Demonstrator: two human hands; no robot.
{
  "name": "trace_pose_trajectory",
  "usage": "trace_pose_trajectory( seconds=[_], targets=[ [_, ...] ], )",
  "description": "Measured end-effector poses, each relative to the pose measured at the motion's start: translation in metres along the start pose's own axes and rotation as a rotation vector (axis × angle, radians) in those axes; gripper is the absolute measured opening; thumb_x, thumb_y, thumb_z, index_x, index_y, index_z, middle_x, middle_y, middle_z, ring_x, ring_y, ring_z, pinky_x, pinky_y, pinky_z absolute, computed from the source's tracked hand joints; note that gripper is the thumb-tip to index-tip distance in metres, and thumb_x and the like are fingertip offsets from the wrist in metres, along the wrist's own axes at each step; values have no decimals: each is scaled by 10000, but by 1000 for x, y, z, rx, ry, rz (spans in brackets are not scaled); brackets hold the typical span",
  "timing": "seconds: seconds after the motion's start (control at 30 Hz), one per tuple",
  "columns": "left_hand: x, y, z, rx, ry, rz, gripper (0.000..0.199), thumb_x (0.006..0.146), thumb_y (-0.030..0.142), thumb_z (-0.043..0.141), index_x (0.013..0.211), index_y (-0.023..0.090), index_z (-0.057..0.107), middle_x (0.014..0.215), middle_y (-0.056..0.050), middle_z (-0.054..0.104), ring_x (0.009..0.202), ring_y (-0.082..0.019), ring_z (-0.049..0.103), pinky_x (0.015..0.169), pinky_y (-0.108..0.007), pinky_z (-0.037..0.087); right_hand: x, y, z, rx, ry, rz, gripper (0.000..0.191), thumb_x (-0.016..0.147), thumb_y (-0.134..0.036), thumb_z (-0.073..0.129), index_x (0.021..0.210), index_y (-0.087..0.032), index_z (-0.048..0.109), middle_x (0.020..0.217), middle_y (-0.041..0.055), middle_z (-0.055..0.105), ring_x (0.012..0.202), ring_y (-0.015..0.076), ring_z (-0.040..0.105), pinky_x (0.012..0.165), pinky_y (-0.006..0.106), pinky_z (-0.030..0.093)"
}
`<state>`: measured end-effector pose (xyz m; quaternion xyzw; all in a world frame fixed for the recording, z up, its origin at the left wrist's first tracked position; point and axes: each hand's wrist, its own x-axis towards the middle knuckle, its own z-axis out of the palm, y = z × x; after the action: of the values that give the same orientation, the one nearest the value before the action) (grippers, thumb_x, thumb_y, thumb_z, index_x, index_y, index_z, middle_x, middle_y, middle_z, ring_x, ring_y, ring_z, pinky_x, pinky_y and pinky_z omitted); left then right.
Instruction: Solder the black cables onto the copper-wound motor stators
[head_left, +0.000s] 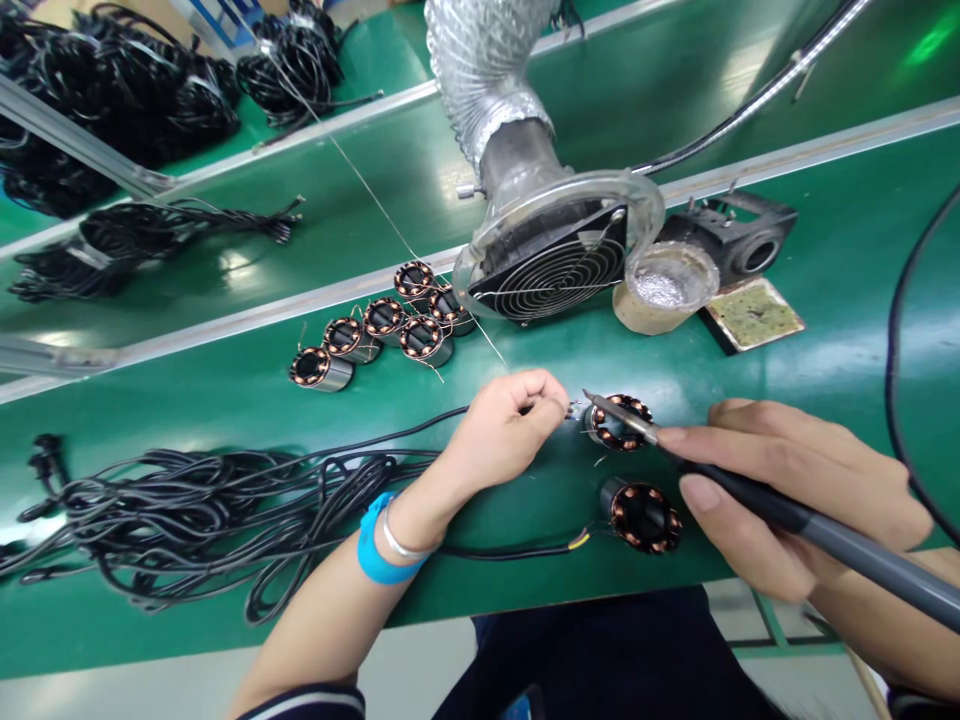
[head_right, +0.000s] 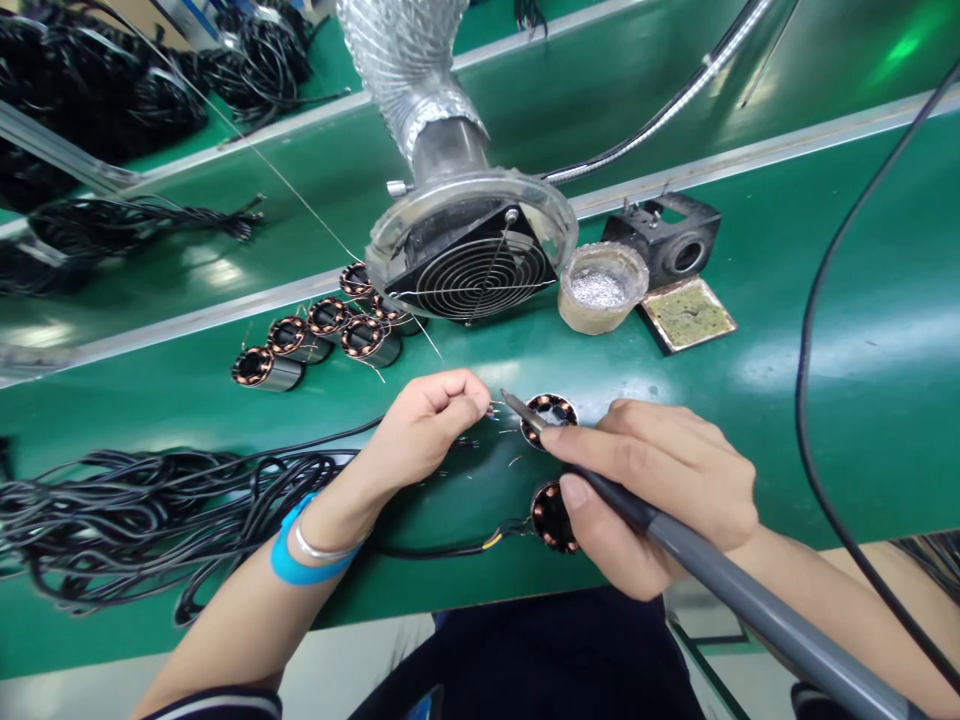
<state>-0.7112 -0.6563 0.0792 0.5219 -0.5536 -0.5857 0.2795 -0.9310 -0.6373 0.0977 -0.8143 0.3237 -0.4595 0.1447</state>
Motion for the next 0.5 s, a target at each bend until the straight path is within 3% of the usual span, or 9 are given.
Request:
trace_pose_trajectory(
  seconds=[0.2,0.37,0.5],
  targets=[
    [-1,2,0,8,1,-26,166,835,228,495,684,169,527,614,63,460,561,-73,369,575,-214,324,2,-1,0,8,1,26,328,790,-89,589,1079,-196,704,687,26,622,562,166,600,457,302,487],
    [-1,2,0,-5,2,-35,161,837,220,496,688,169,530,608,66,456,558,-70,371,569,-210,324,-2,1,0,63,26,0,417,765,-56,622,1162,-159,702,737,36,609,593,161,587,456,306,475],
    [-1,2,0,-9,4,-31,155,832,209,496,687,167,528,607,69,453,557,-66,366,561,-206,316,-4,1,1,-3,27,35,500,773,-62,625,1238,-238,677,787,42,627,625,185,597,472,338,501]
  ],
)
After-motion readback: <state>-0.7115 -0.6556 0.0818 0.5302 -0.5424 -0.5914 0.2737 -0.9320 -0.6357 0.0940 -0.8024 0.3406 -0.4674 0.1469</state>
